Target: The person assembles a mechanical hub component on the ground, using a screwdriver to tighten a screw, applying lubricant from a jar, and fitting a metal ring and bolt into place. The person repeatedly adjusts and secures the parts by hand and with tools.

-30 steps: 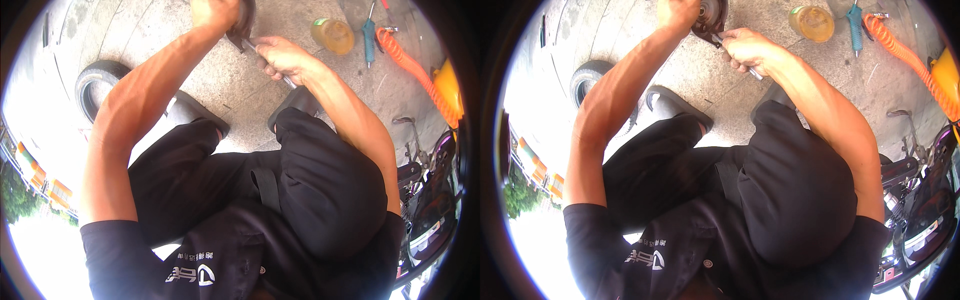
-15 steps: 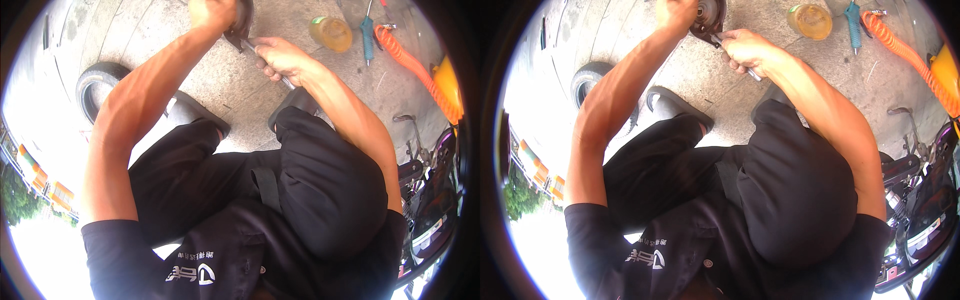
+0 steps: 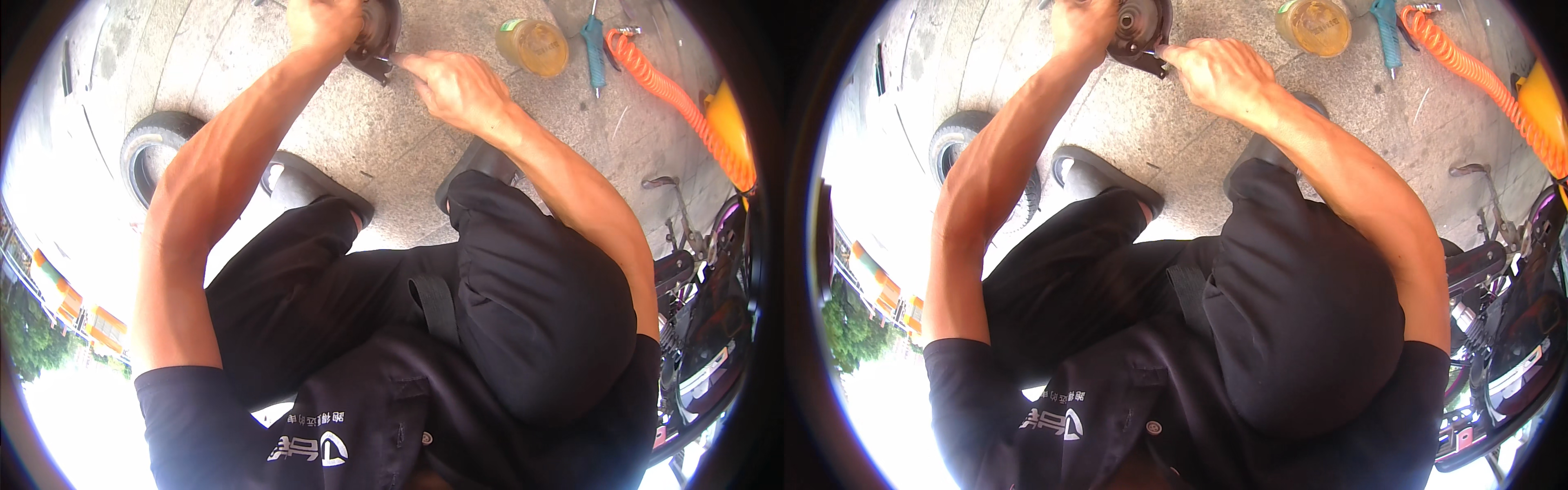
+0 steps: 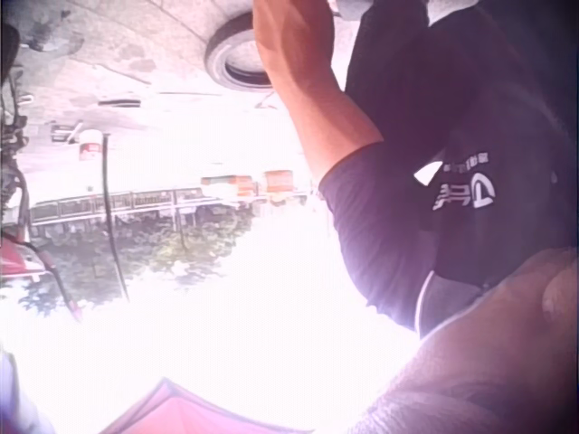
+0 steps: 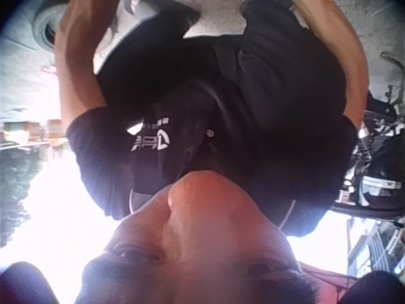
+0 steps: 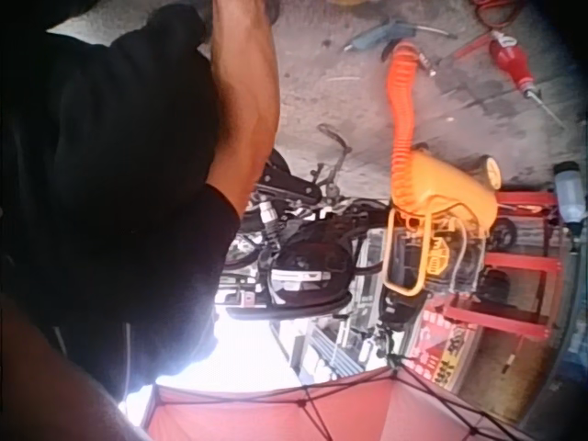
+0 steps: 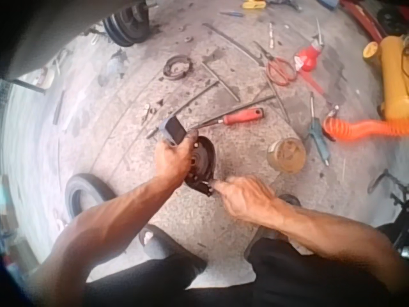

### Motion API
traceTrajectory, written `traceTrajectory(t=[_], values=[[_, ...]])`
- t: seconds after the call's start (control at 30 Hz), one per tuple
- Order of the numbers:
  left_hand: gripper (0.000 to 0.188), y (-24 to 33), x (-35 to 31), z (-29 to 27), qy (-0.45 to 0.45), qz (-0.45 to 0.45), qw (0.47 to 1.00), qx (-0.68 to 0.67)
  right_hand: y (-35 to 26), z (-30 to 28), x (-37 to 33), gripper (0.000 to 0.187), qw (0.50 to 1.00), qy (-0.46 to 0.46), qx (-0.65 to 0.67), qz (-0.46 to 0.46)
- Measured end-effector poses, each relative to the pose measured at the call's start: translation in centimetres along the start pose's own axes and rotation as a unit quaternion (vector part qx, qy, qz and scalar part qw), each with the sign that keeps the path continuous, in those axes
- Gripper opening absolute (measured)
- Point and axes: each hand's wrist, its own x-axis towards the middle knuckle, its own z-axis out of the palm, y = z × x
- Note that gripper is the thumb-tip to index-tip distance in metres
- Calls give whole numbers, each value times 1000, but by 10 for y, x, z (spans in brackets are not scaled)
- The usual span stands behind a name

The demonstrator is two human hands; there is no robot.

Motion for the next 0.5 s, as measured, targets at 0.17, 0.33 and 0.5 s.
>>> traceTrajectory(t=[0.17,0.33,0.5], values=[[30,-5,4,0,-32,6,993,-110,-5,-1,6,32,998,24,41,42],[29,-9,5,-3,-44,-4,993,-114,-11,5,3,29,988,11,118,101],[32,-2,1,-6,-36,29,996,-71,-2,-4,7,29,999,13,-20,-29]])
